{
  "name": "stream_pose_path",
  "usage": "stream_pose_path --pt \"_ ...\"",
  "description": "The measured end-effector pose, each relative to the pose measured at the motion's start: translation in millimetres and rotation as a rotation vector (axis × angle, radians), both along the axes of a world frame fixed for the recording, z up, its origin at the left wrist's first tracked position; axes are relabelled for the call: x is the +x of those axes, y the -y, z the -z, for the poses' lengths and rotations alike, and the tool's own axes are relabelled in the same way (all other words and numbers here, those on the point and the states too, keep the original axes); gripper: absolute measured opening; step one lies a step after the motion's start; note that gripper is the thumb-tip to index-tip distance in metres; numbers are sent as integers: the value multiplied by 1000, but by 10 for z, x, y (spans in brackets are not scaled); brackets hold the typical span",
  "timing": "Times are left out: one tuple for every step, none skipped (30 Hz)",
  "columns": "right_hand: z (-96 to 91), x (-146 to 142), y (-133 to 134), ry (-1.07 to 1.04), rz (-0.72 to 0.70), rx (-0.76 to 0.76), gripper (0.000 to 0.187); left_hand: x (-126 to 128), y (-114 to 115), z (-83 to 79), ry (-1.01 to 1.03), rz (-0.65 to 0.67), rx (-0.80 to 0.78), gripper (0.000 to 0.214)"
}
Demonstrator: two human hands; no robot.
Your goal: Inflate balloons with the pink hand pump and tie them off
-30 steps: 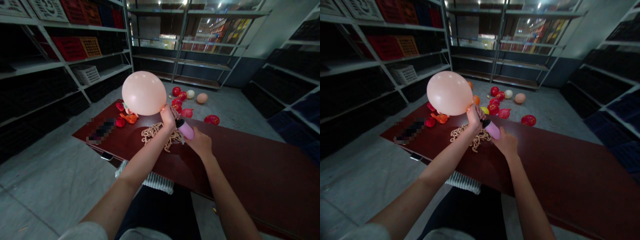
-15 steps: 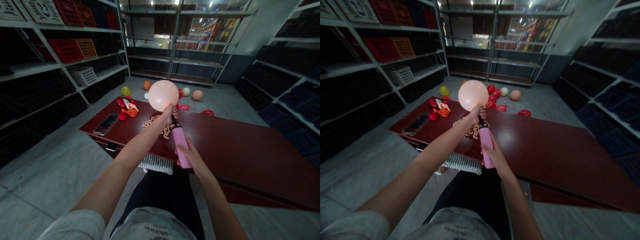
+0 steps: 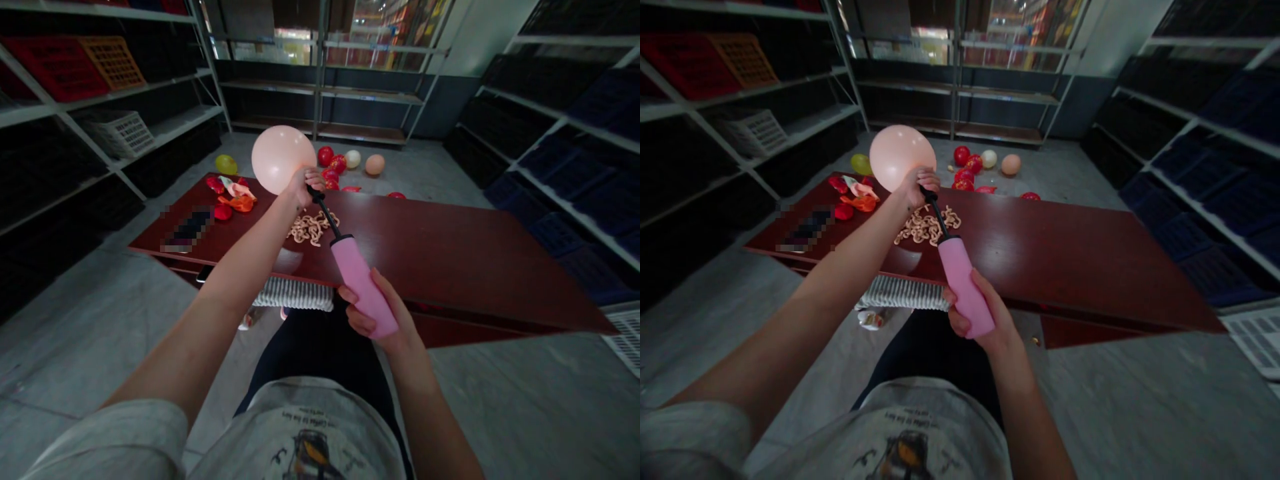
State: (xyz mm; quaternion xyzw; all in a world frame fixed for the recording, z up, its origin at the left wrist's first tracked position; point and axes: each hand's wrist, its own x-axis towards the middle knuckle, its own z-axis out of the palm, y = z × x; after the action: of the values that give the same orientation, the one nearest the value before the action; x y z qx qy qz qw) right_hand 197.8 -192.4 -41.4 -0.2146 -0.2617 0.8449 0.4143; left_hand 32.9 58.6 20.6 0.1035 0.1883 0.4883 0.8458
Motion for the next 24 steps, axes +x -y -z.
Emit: stream_pose_path --pt "-35 -42 7 -55 -5 -7 37 -5 17 9 34 -1 17 43" --pt "-69 -83 13 -98 -2 -10 35 -3 40 14 59 -6 33 43" --pt "-100 -121 17 -132 5 -11 35 8 70 15 74 -11 45 43" --pt "-126 -156 18 -161 13 -11 35 28 108 10 86 -10 55 43" --pt "-149 -187 15 -189 23 -10 36 59 155 -1 96 1 62 43" --pt "-169 -215 8 -215 30 -9 36 99 211 -15 108 19 65 42" --pt "-187 -238 -2 -240 35 -7 36 148 273 -31 126 44 68 42" --pt "-206 -259 -14 -260 44 -6 35 202 340 -47 143 76 69 42" --pt "-225 -276 -27 -274 59 -7 33 259 406 -60 160 105 65 42" --pt "-243 -289 -40 -284 77 -8 31 315 469 -69 171 142 57 42" --pt "-258 -297 -52 -290 99 -12 30 366 523 -73 169 188 40 42" --pt "-269 -301 -62 -294 119 -19 29 409 567 -70 162 222 22 43" --pt "-274 -301 -71 -297 134 -28 30 443 599 -63 150 252 5 43" --pt "-273 -295 -78 -301 141 -37 31 465 620 -51 135 269 -12 44" --pt "-264 -285 -84 -300 140 -43 32 477 631 -36 121 274 -26 44" --pt "-250 -272 -88 -293 133 -46 32 480 634 -19 110 276 -36 44" --pt "-231 -257 -92 -280 124 -45 32 477 632 -1 101 272 -45 44" --pt "-208 -242 -94 -262 116 -43 31 472 628 15 92 268 -52 43" --pt "-184 -228 -95 -242 112 -38 31 465 623 27 82 265 -58 43" --pt "-160 -217 -94 -219 111 -32 30 460 617 34 68 266 -62 42" --pt "-137 -209 -90 -196 111 -26 30 456 611 36 51 265 -66 42" --pt "-115 -205 -83 -174 113 -19 31 453 603 30 29 262 -68 42" --pt "-95 -203 -71 -150 114 -11 32 451 592 19 2 251 -66 42" --pt "-77 -203 -54 -126 113 -4 33 447 576 2 -24 222 -59 43"
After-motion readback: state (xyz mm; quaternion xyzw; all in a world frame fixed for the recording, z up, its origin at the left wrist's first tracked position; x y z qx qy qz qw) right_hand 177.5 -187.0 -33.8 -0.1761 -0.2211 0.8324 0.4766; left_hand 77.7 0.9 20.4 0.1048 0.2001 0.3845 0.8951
